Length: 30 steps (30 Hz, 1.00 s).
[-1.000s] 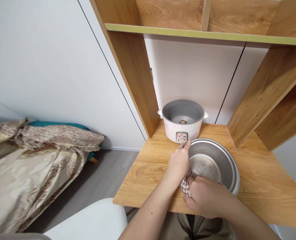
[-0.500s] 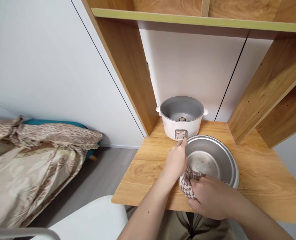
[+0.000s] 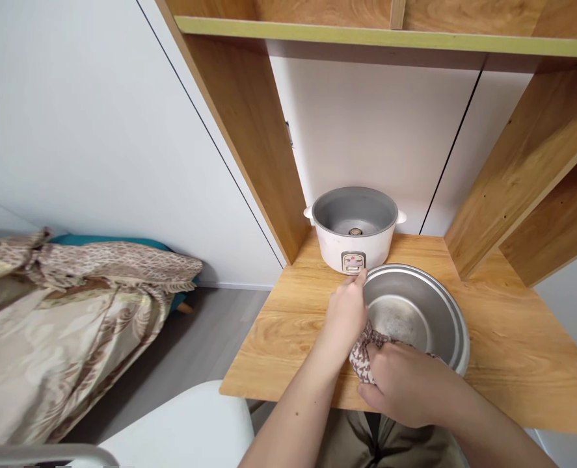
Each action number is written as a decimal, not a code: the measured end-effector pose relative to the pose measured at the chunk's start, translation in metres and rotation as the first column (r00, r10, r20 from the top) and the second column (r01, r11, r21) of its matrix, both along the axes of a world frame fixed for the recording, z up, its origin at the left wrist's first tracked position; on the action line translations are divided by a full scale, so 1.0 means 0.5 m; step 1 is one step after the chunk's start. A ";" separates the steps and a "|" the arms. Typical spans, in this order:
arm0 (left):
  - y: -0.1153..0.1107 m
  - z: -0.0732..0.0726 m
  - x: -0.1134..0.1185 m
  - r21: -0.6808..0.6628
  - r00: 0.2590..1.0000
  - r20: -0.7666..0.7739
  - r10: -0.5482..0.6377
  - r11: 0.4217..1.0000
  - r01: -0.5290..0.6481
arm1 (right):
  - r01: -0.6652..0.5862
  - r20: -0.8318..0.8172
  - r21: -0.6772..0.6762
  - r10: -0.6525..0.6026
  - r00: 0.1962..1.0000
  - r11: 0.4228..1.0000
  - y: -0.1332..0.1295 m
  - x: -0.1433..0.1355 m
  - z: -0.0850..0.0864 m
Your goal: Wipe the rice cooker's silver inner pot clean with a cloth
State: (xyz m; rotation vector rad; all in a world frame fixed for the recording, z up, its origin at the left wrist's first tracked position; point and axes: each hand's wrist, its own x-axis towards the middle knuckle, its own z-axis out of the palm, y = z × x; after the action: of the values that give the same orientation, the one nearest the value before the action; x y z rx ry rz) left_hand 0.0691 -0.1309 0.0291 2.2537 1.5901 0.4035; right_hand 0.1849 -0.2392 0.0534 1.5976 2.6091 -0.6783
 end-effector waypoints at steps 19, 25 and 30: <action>0.007 -0.003 -0.001 -0.015 0.999 -0.002 -0.049 0.999 0.049 | -0.034 0.023 -0.076 0.036 0.999 0.997 -0.003 0.031 0.001; 0.010 -0.004 -0.001 -0.004 0.998 0.000 -0.063 0.998 0.063 | 0.002 0.019 -0.058 -0.001 1.000 0.998 -0.006 0.015 -0.004; 0.019 -0.011 -0.007 -0.020 0.994 0.054 -0.094 0.995 0.096 | -0.014 0.080 -0.029 0.016 0.997 0.999 -0.026 0.036 -0.006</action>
State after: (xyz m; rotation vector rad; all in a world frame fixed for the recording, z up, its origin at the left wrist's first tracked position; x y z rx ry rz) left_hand 0.0656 -0.1212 0.0236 2.2720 1.4480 0.4133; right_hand 0.2027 -0.2522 0.0506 1.5618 2.5410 -0.6330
